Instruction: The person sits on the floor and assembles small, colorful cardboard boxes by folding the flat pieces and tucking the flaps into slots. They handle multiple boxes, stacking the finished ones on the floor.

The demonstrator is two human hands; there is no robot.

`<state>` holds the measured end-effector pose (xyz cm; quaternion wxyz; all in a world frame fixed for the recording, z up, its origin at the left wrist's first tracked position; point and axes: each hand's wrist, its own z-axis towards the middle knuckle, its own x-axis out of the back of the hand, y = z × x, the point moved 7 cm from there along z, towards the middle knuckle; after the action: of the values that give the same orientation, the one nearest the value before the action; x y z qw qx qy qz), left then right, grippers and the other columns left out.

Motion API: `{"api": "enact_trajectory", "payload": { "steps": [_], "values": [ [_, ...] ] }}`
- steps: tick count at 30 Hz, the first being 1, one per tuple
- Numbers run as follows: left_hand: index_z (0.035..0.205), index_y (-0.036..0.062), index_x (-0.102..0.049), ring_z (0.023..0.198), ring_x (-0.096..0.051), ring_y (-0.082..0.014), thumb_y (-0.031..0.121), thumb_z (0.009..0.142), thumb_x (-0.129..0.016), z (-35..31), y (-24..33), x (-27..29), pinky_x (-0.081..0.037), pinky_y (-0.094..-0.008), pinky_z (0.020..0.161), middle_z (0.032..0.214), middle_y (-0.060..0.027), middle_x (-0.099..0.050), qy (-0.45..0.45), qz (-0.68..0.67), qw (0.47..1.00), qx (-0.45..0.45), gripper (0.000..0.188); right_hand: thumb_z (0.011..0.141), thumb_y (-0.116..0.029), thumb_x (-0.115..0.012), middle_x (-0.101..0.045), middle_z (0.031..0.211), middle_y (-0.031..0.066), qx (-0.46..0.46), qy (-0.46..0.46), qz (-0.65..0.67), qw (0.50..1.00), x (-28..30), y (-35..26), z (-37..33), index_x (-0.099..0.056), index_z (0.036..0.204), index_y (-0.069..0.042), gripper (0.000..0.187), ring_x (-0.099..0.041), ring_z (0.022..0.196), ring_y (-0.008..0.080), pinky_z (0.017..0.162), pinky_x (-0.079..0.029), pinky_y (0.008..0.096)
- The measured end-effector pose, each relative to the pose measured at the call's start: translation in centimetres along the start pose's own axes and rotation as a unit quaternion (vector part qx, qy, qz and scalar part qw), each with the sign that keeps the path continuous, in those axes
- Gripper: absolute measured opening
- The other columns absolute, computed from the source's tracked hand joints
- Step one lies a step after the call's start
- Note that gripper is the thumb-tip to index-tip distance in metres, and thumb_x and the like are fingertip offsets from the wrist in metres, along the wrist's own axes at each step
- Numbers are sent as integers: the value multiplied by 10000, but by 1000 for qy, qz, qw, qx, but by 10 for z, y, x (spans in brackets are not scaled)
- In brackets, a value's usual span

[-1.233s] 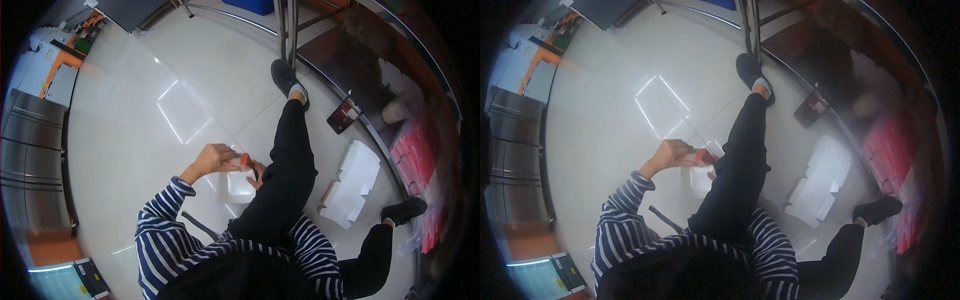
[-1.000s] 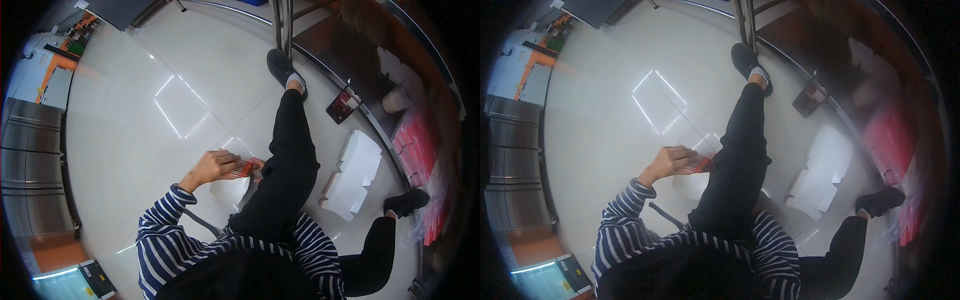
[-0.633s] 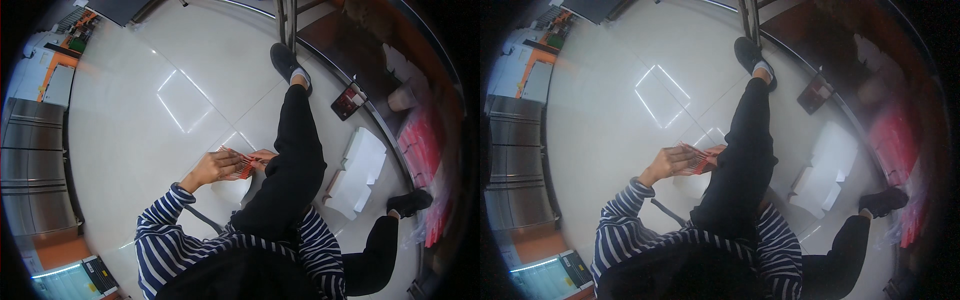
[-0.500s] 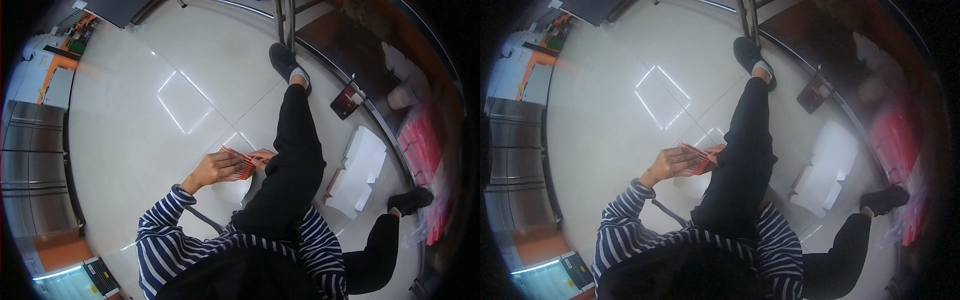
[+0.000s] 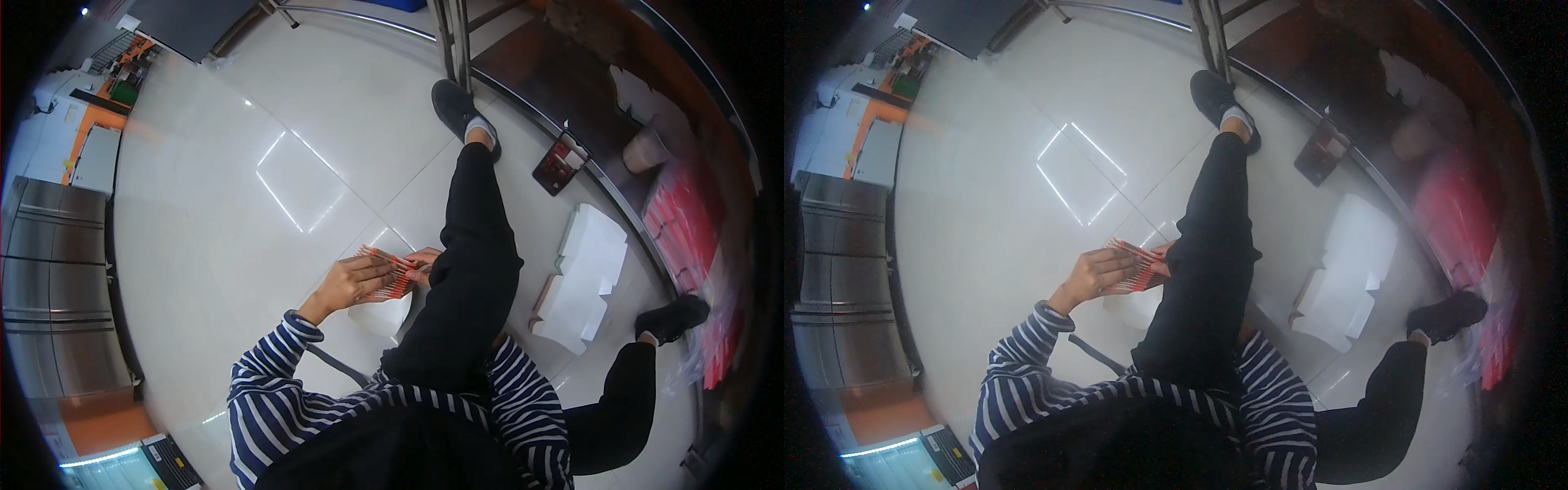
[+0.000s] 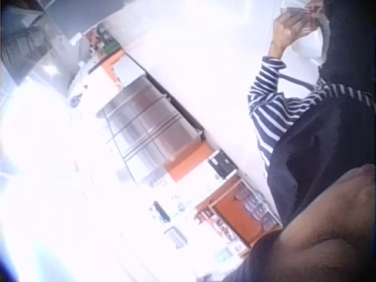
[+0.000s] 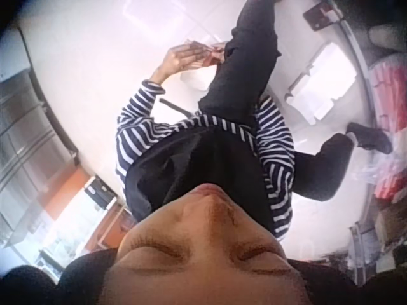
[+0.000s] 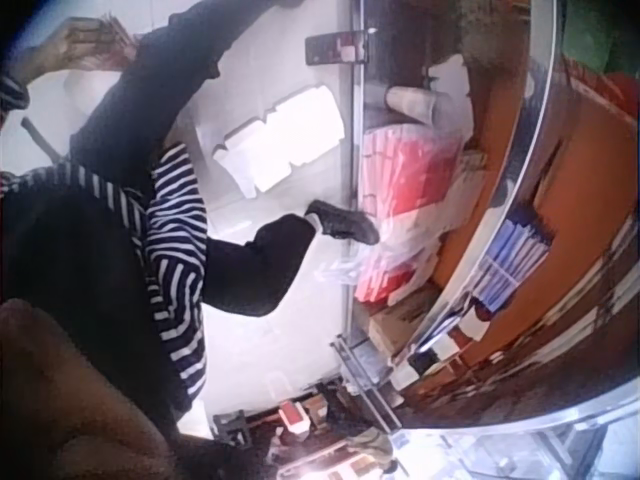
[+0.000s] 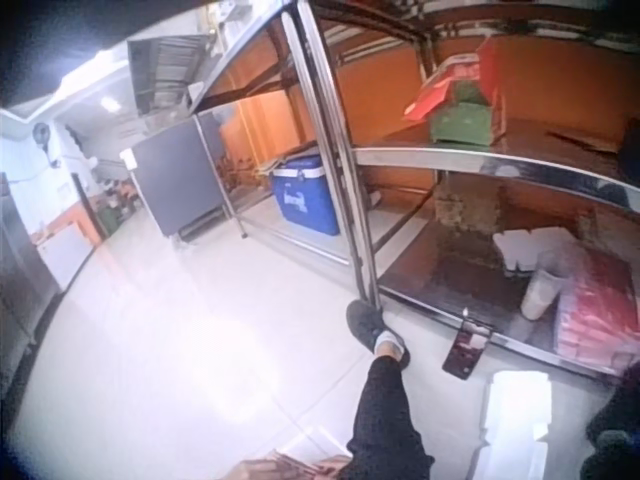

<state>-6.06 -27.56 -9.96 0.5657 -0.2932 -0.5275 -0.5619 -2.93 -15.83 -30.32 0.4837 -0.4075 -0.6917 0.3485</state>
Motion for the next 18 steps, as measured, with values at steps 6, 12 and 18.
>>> {"api": "enact_trajectory", "payload": {
  "steps": [6,12,18],
  "values": [
    [934,54,-642,923,-612,-236,248,597,-716,3,0,-1,-520,-329,771,981,-52,-644,-6,-16,1000,-2,396,774,-115,-589,-480,1129,160,-5,7,1,1000,3,3,-4,-424,1181,-38,446,-472,1074,322,934,-347,362],
    [947,42,-637,940,-609,-243,217,587,-737,0,1,-1,-515,-337,795,982,-56,-643,-6,-23,1000,6,412,773,-119,-591,-490,1105,159,1,9,2,1000,2,2,-3,-438,1160,-37,424,-480,1056,321,921,-354,363],
    [967,44,-631,950,-606,-246,196,577,-746,0,2,-2,-514,-338,802,983,-55,-640,-9,-24,1000,6,434,771,-124,-593,-499,1082,158,3,17,6,1000,3,3,-5,-453,1139,-35,403,-488,1039,320,908,-362,364]
  ]
}}
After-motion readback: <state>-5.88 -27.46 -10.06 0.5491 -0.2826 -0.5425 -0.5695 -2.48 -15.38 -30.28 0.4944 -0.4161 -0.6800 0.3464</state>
